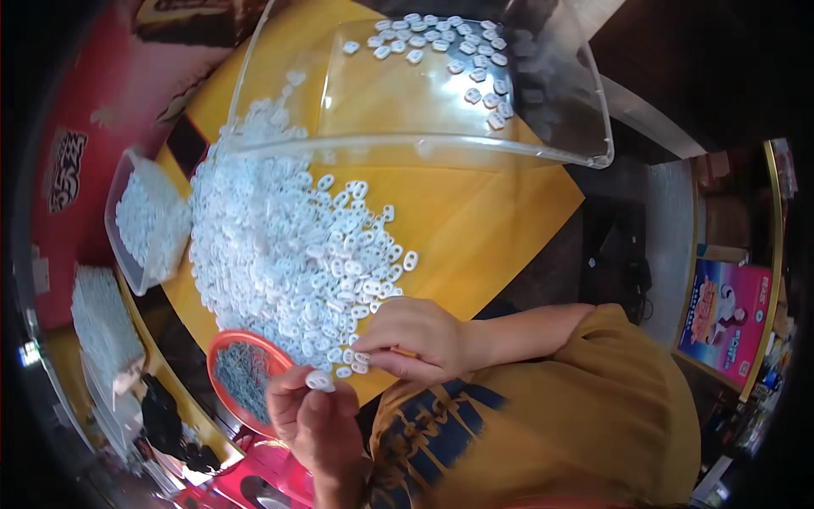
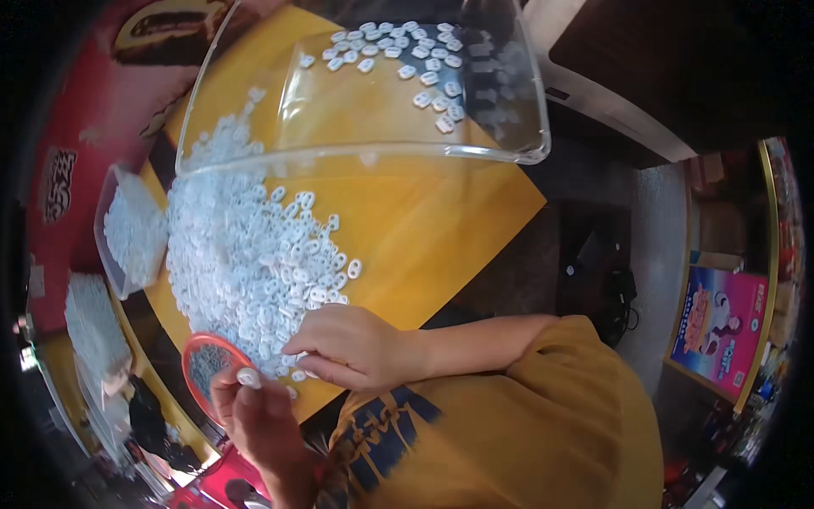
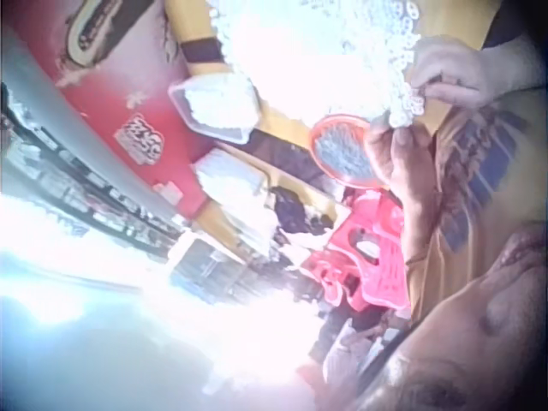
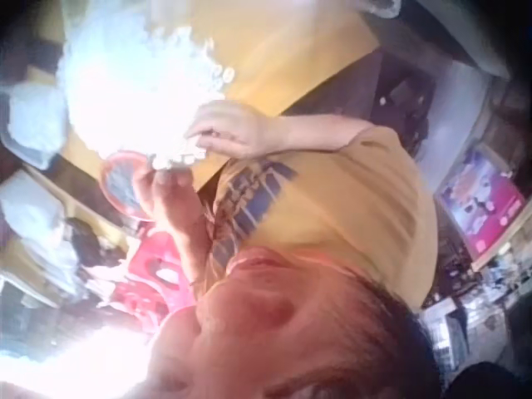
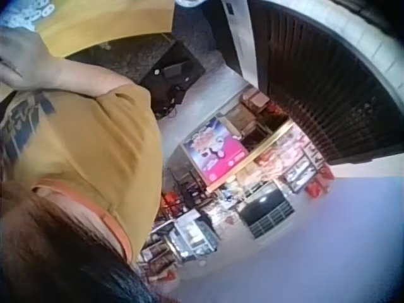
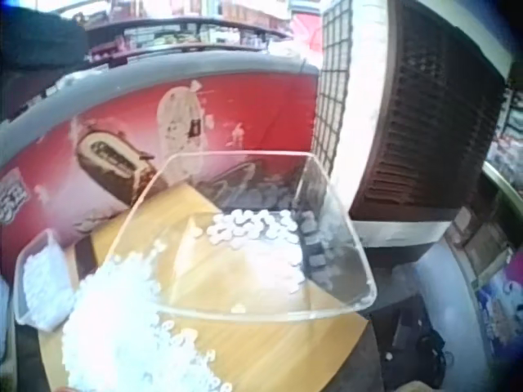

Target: Assembling small white plastic components by manually inserting metal pins into them.

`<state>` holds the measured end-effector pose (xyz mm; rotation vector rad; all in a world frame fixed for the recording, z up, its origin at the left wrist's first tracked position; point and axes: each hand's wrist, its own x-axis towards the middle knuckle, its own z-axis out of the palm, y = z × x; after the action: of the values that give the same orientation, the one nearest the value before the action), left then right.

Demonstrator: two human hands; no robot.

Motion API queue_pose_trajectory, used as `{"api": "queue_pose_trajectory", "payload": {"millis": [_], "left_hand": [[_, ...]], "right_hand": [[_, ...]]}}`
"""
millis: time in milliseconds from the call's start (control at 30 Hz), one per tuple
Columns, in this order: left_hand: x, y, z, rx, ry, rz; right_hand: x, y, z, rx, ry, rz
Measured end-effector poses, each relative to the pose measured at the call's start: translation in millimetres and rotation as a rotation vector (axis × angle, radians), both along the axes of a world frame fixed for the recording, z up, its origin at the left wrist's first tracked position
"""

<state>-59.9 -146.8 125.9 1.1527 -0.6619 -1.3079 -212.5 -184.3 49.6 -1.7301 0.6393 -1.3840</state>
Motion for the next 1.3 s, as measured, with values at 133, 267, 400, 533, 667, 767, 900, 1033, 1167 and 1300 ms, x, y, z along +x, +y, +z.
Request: {"api": "queue_pose_trajectory", "payload": {"millis": [133, 267, 400, 533, 667, 767, 900, 1033, 1167, 1300], "left_hand": [[-12.5, -53.2, 13.6, -0.600, -1.143, -0.148], [-55.0, -126.0, 44.4, -0.295, -0.229, -0.279], [-46.7, -154.2, 40.9, -0.365, -0.391, -0.314], [-10.6, -112.0, 22.2, -0.280, -0.435, -0.198], [18.3, -40.7, -11.5, 0.035, -0.592, 0.178], [31.4, 19.6, -36.3, -0.034, -0.782, 0.107], [25.1, 64.5, -54.7, 0.019, -0.611, 0.020], [26.0, 71.3, -61.1, 0.052, -0.512, -0.023], [26.8, 69.6, -60.4, 0.015, -0.538, -0.037], [25.7, 70.0, -60.1, 0.002, -0.524, -0.033]], "right_hand": [[-23.4, 4.0, -0.2, 0.035, 0.091, -0.066], [-27.9, 4.8, -3.6, 0.020, 0.050, -0.090], [-35.8, 3.9, -1.8, 0.079, 0.080, -0.090], [-56.2, 1.9, 0.3, 0.090, 0.196, -0.167], [-49.0, -6.5, -5.6, 0.173, 0.215, -0.193], [-46.8, -11.5, -10.5, 0.062, 0.384, -0.195], [-48.0, -18.2, -18.4, -0.065, 0.595, -0.259], [-48.4, -24.1, -21.9, -0.189, 0.788, -0.396], [-47.7, -22.3, -18.9, -0.154, 0.853, -0.370], [-49.1, -22.9, -20.4, -0.181, 0.841, -0.369]]}}
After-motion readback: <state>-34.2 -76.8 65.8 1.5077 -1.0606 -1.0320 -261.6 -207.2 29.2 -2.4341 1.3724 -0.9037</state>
